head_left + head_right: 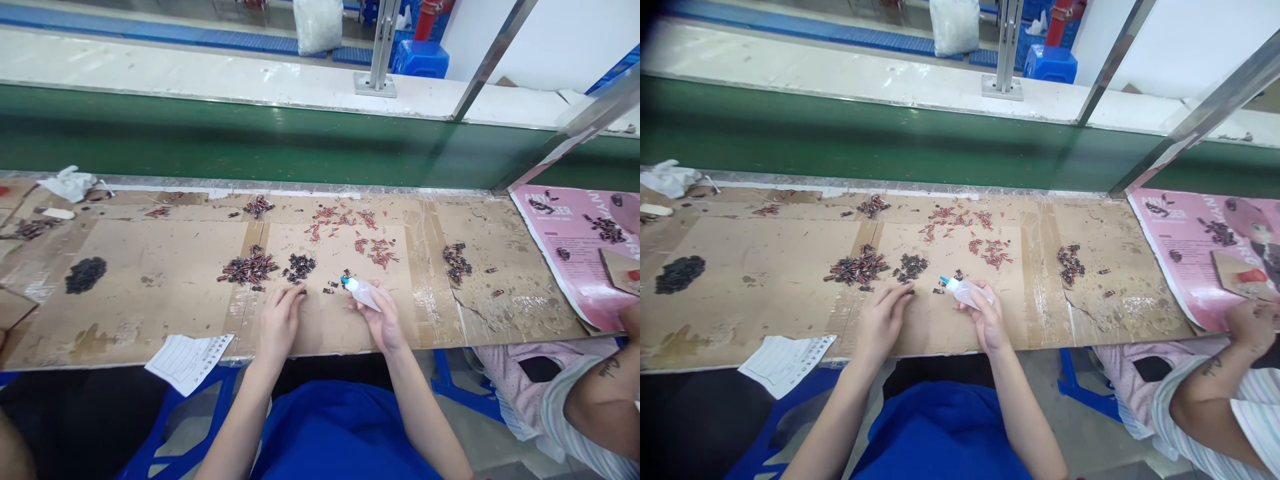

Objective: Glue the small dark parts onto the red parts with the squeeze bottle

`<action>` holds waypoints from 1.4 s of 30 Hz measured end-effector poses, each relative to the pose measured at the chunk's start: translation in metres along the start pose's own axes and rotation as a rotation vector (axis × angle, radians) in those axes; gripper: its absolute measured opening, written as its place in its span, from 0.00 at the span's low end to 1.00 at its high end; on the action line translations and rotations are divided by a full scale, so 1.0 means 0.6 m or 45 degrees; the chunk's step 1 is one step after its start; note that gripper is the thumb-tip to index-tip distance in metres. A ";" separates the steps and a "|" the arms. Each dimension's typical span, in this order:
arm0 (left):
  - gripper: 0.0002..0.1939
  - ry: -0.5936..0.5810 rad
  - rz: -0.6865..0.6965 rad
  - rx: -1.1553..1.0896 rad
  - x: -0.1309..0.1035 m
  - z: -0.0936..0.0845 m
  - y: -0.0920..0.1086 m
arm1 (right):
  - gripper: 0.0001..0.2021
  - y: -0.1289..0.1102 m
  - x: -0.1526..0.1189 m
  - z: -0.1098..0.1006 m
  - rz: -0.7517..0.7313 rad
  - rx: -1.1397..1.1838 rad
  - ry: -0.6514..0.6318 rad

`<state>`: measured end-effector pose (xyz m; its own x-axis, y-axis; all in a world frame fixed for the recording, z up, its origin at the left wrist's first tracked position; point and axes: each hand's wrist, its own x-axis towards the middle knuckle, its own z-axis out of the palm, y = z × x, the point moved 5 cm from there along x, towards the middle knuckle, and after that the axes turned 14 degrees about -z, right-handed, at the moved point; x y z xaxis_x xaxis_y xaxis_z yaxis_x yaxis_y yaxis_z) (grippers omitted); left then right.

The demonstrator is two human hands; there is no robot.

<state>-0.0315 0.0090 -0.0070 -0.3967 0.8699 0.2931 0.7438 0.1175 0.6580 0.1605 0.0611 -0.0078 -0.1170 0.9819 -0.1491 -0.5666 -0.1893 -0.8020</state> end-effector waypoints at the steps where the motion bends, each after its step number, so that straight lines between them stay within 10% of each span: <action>1: 0.12 -0.025 0.027 -0.026 -0.009 0.001 0.008 | 0.19 -0.005 -0.002 -0.006 -0.003 -0.019 -0.001; 14: 0.09 -0.240 -0.037 -0.267 -0.032 0.017 0.027 | 0.13 -0.041 -0.016 -0.073 -0.316 -0.361 0.258; 42: 0.08 -0.361 -0.111 -0.358 -0.017 0.026 0.035 | 0.12 -0.019 -0.016 -0.029 -0.372 -0.902 0.176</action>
<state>-0.0033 0.0098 -0.0068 -0.2584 0.9647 0.0504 0.5219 0.0955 0.8476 0.1825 0.0541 -0.0071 0.0858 0.9921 0.0918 0.1029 0.0828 -0.9912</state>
